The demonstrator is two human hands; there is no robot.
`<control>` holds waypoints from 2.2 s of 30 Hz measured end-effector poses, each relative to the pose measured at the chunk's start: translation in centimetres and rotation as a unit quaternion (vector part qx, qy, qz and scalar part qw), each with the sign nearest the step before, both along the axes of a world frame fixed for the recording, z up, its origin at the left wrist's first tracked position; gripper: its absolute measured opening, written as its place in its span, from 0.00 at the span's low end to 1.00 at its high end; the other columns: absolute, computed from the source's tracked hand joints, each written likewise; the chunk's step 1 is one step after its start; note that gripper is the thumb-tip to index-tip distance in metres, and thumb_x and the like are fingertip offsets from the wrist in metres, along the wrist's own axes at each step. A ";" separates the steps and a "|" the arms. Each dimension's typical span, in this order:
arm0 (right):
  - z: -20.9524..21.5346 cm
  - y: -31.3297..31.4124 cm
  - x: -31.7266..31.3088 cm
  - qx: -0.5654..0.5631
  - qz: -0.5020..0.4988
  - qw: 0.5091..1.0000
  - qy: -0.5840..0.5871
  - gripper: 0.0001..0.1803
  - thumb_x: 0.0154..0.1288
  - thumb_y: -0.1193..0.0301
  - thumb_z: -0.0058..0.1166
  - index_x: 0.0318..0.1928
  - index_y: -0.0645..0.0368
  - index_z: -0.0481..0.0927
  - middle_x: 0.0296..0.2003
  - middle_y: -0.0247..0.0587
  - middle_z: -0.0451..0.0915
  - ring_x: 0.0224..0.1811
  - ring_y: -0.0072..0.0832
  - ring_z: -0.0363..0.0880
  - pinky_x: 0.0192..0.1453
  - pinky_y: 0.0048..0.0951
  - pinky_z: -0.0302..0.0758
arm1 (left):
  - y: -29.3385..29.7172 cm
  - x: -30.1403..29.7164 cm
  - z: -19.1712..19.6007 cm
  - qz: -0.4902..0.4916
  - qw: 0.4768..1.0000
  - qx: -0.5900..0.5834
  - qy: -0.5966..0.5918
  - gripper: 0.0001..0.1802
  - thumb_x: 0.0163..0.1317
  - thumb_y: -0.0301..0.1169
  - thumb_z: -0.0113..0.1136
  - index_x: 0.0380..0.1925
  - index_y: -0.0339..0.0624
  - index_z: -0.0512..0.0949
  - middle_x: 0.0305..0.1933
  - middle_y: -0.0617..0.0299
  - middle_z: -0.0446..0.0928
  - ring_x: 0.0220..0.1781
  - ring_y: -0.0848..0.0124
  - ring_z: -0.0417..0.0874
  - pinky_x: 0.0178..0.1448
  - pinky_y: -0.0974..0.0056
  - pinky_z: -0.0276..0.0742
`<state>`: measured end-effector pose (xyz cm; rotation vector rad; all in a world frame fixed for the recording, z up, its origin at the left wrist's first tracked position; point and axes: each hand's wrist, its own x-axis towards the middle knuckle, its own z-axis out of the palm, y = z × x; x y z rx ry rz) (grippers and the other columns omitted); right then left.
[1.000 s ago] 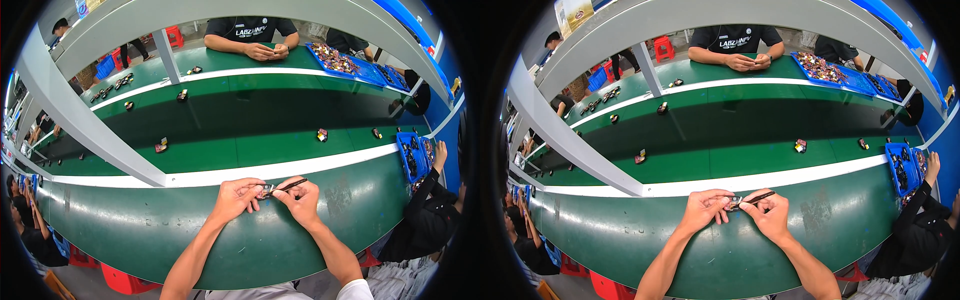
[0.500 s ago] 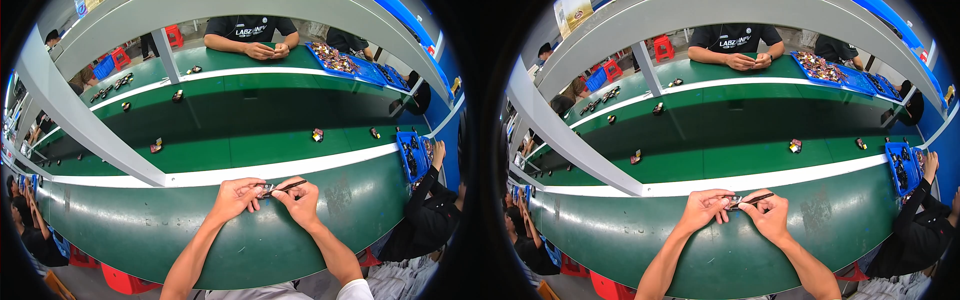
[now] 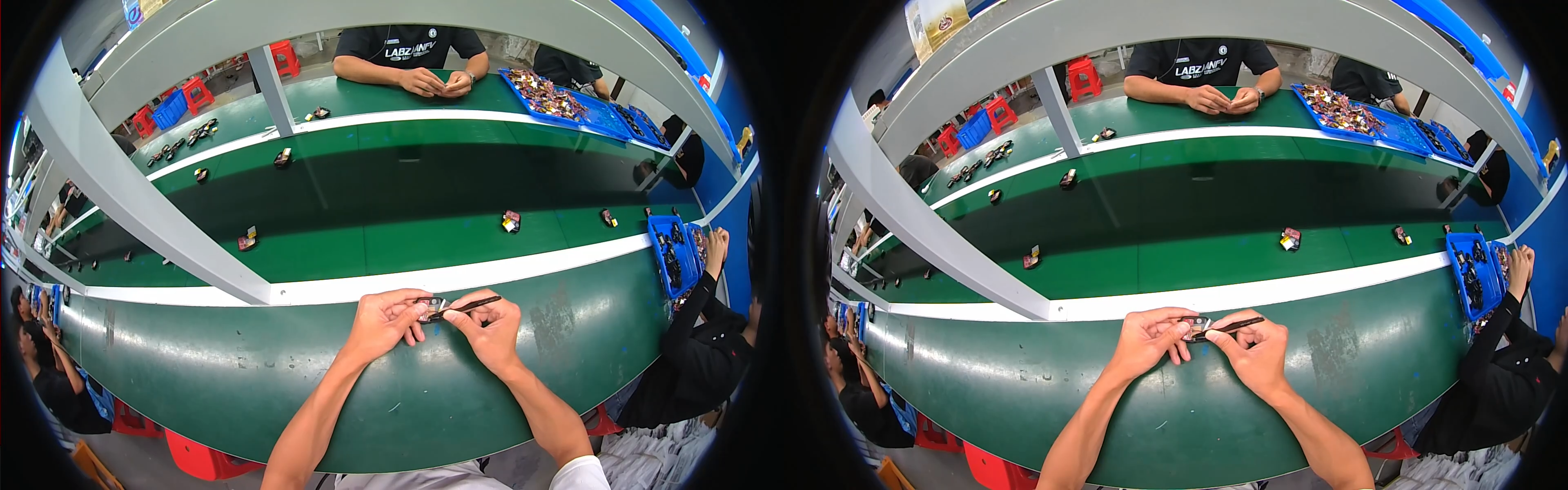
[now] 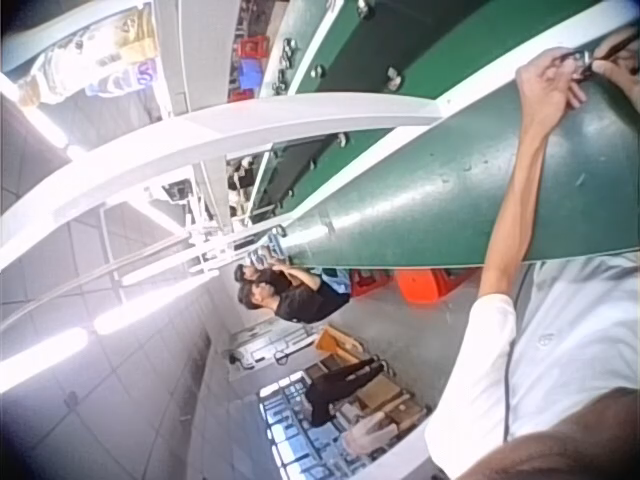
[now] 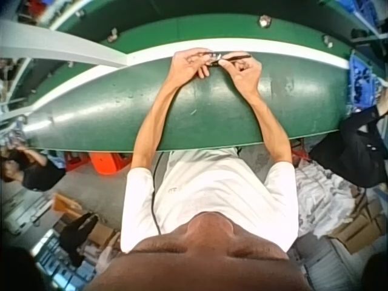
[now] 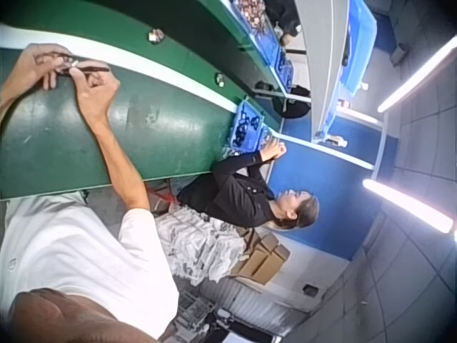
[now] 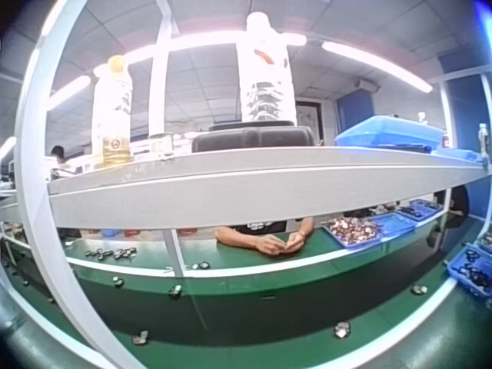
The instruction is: The worker uses tweezers and a tool to assemble or inspect small electronic parts on an industrial production line.
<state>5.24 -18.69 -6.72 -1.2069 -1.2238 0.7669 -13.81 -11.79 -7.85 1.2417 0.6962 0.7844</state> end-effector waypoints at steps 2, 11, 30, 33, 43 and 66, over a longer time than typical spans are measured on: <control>0.2 -0.1 -0.2 -0.005 -0.005 1.000 -0.005 0.06 0.59 0.83 0.69 0.37 0.64 0.86 0.29 0.28 0.85 0.19 0.04 0.59 0.21 0.13 0.54 | 0.0 0.0 0.0 0.003 1.000 -0.005 -0.006 0.14 0.71 0.24 0.59 0.53 0.29 0.81 0.37 0.56 0.85 0.26 0.73 0.84 0.27 0.70 0.80; 0.2 0.0 -0.1 -0.016 0.002 1.000 0.014 0.06 0.59 0.83 0.69 0.36 0.65 0.86 0.28 0.28 0.84 0.19 0.04 0.59 0.21 0.13 0.54 | 0.0 -0.1 -0.2 0.005 1.000 0.008 -0.001 0.14 0.72 0.24 0.58 0.53 0.27 0.80 0.37 0.53 0.85 0.26 0.71 0.85 0.26 0.69 0.81; 0.1 0.0 -0.2 0.001 -0.005 1.000 -0.020 0.06 0.59 0.83 0.69 0.36 0.64 0.86 0.24 0.25 0.80 0.18 0.05 0.58 0.21 0.15 0.52 | 0.1 -0.2 -0.3 0.006 1.000 0.006 -0.011 0.13 0.72 0.25 0.59 0.53 0.30 0.81 0.34 0.55 0.84 0.25 0.73 0.84 0.26 0.70 0.80; 0.1 0.0 -0.2 0.001 -0.007 1.000 -0.018 0.06 0.59 0.83 0.69 0.36 0.64 0.86 0.24 0.25 0.80 0.18 0.05 0.58 0.21 0.15 0.52 | 0.1 -0.2 -0.3 0.005 1.000 0.002 -0.011 0.14 0.72 0.26 0.59 0.53 0.30 0.81 0.35 0.55 0.84 0.25 0.73 0.84 0.27 0.70 0.80; -0.1 -0.1 -0.4 -0.006 -0.016 1.000 -0.012 0.06 0.58 0.82 0.70 0.36 0.64 0.86 0.22 0.23 0.79 0.18 0.04 0.57 0.21 0.15 0.52 | 0.1 -0.2 -0.1 0.007 1.000 -0.006 -0.015 0.14 0.72 0.26 0.59 0.53 0.29 0.81 0.37 0.54 0.85 0.26 0.71 0.85 0.27 0.70 0.81; 0.2 0.0 -0.4 -0.026 0.000 1.000 0.018 0.07 0.59 0.82 0.69 0.37 0.65 0.85 0.28 0.27 0.84 0.19 0.04 0.61 0.21 0.13 0.54 | 0.3 -0.5 -0.5 -0.001 1.000 -0.005 0.002 0.14 0.72 0.25 0.58 0.52 0.27 0.81 0.34 0.54 0.84 0.25 0.71 0.85 0.27 0.69 0.81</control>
